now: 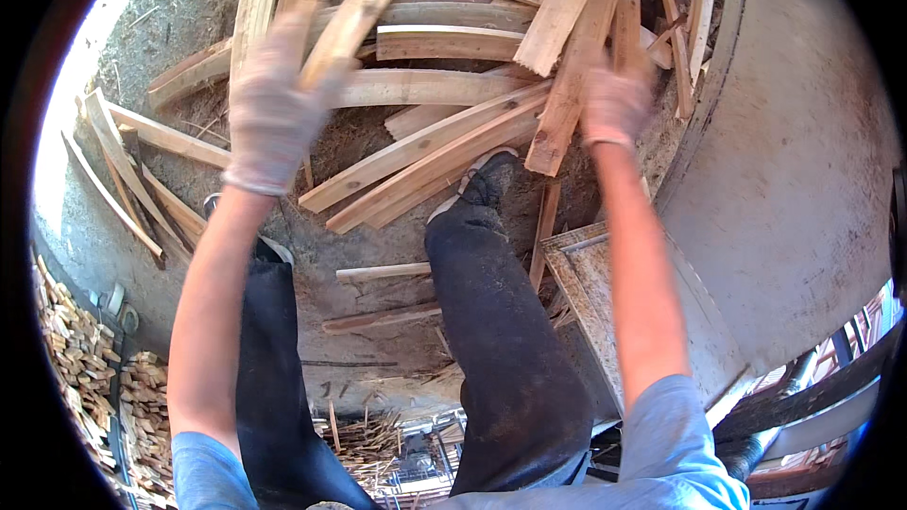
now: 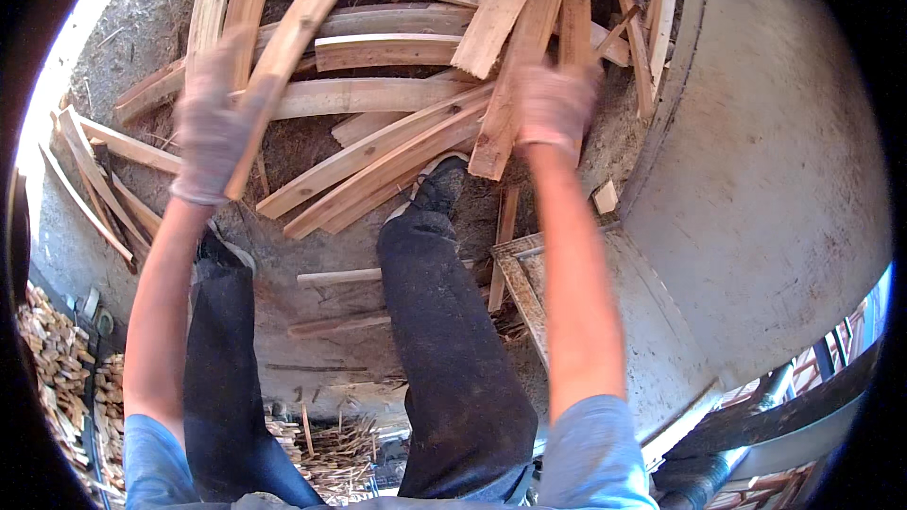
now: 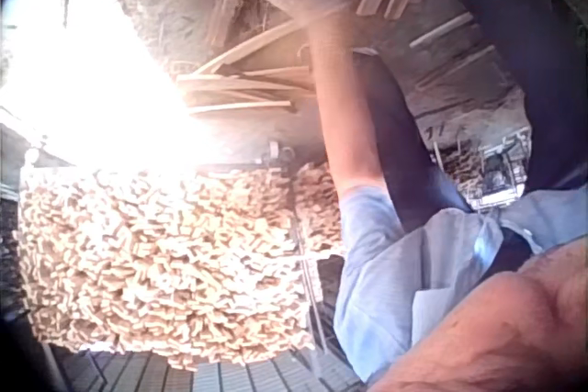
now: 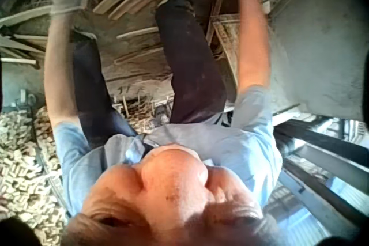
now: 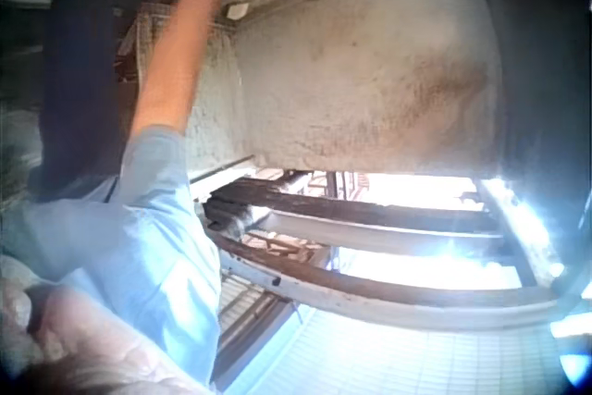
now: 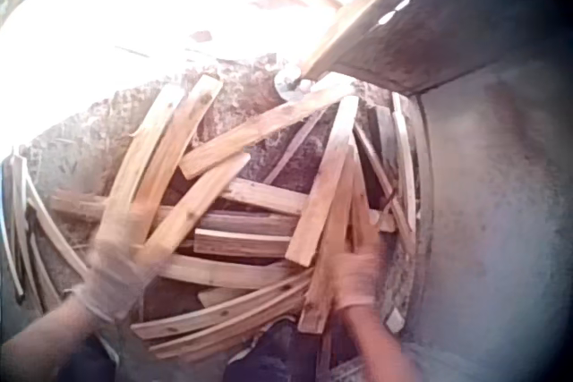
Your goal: The person picks up bundles of wooden planks from a pile on the floor and places them onto a conveyor belt. The person repeatedly gathers wood pieces and moves them to the conveyor for processing.
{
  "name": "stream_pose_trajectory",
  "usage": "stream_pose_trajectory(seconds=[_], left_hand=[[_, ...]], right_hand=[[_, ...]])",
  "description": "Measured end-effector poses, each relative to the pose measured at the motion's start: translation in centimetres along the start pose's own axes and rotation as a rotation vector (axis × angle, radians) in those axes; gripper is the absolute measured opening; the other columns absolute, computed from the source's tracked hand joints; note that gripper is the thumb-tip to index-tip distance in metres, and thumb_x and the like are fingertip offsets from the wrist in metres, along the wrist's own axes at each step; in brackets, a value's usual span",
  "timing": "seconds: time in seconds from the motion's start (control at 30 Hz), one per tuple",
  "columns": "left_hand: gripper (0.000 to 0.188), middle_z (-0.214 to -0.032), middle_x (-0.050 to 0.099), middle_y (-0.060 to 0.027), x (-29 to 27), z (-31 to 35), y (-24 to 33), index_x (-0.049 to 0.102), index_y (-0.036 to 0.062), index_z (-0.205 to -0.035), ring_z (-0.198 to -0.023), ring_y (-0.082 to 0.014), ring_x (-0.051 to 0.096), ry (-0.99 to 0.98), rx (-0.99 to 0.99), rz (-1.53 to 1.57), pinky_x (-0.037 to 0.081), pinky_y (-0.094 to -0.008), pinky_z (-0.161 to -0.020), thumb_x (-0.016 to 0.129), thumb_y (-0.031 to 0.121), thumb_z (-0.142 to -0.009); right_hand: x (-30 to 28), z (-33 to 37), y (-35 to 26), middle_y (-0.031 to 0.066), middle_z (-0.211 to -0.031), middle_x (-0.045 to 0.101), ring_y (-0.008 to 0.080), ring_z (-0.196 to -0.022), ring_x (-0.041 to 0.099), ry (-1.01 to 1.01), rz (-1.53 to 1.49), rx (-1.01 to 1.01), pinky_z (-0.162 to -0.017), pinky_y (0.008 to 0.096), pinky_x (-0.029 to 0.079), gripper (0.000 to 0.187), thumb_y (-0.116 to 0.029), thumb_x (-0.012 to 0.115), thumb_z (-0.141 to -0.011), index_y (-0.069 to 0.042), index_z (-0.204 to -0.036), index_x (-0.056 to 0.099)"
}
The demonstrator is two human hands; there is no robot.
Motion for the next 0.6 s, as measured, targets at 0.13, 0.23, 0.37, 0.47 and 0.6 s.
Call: stream_pose_trajectory(seconds=[0.13,0.23,0.37,0.47,0.6], left_hand=[[0.082,-0.137,0.059,-0.0251,10.1,-0.9,7.7,0.044,-0.001,-0.147,-0.128,-0.036,0.058,-0.294,-0.028,0.146,0.047,-0.0437,-0.107,0.074,0.046,-0.086],[0.103,-0.136,0.058,-0.0296,16.0,-4.1,10.8,0.042,-0.0031,-0.148,-0.127,-0.0378,0.059,-0.326,-0.163,0.302,0.048,-0.0447,-0.107,0.077,0.062,-0.075],[0.101,-0.127,0.062,-0.0326,18.9,-6.6,12.2,0.046,-0.0066,-0.14,-0.117,-0.0401,0.065,-0.49,-0.303,0.276,0.051,-0.0433,-0.103,0.078,0.061,-0.072],[0.085,-0.118,0.067,-0.0296,18.5,-4.7,11.8,0.05,-0.0062,-0.133,-0.11,-0.039,0.068,-0.545,-0.382,0.35,0.053,-0.0439,-0.099,0.073,0.055,-0.079],[0.068,-0.116,0.068,-0.0278,15.6,0.8,10.7,0.052,-0.0057,-0.131,-0.108,-0.0348,0.069,-0.582,-0.523,0.4,0.052,-0.0428,-0.097,0.068,0.043,-0.086]], right_hand=[[1.8,-4.7,10.8,0.0194,-0.15,0.049,0.0317,-0.14,0.045,-0.244,-0.275,0.062,-0.117,0.0355,0.032,0.082,-0.056,0.055,-0.097,0.006,-0.149,0.042],[6.9,-3.1,10.1,0.0135,-0.145,0.053,0.0239,-0.132,0.048,-0.534,-0.702,0.118,-0.115,0.032,0.033,0.086,-0.064,0.055,-0.096,0.003,-0.148,0.045],[7.6,0.4,5.9,0.014,-0.128,0.063,0.021,-0.105,0.063,-0.432,-0.837,0.209,-0.095,0.0325,0.05,0.072,-0.054,0.065,-0.094,0.002,-0.137,0.055],[7.0,3.6,4.3,0.012,-0.112,0.066,0.0201,-0.099,0.065,-0.399,-1.05,0.319,-0.087,0.0324,0.053,0.049,-0.032,0.07,-0.094,0.001,-0.127,0.058],[5.0,10.5,0.2,0.0154,-0.114,0.067,0.0209,-0.104,0.063,-0.311,-0.959,0.286,-0.089,0.0357,0.053,0.037,-0.018,0.059,-0.098,0.002,-0.129,0.055]])
Point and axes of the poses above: each hand's wrist, its own z-axis away from the middle knuckle, its own x-axis out of the palm, y = z × x, the point moved 6 cm from there along -z, towards the middle knuckle
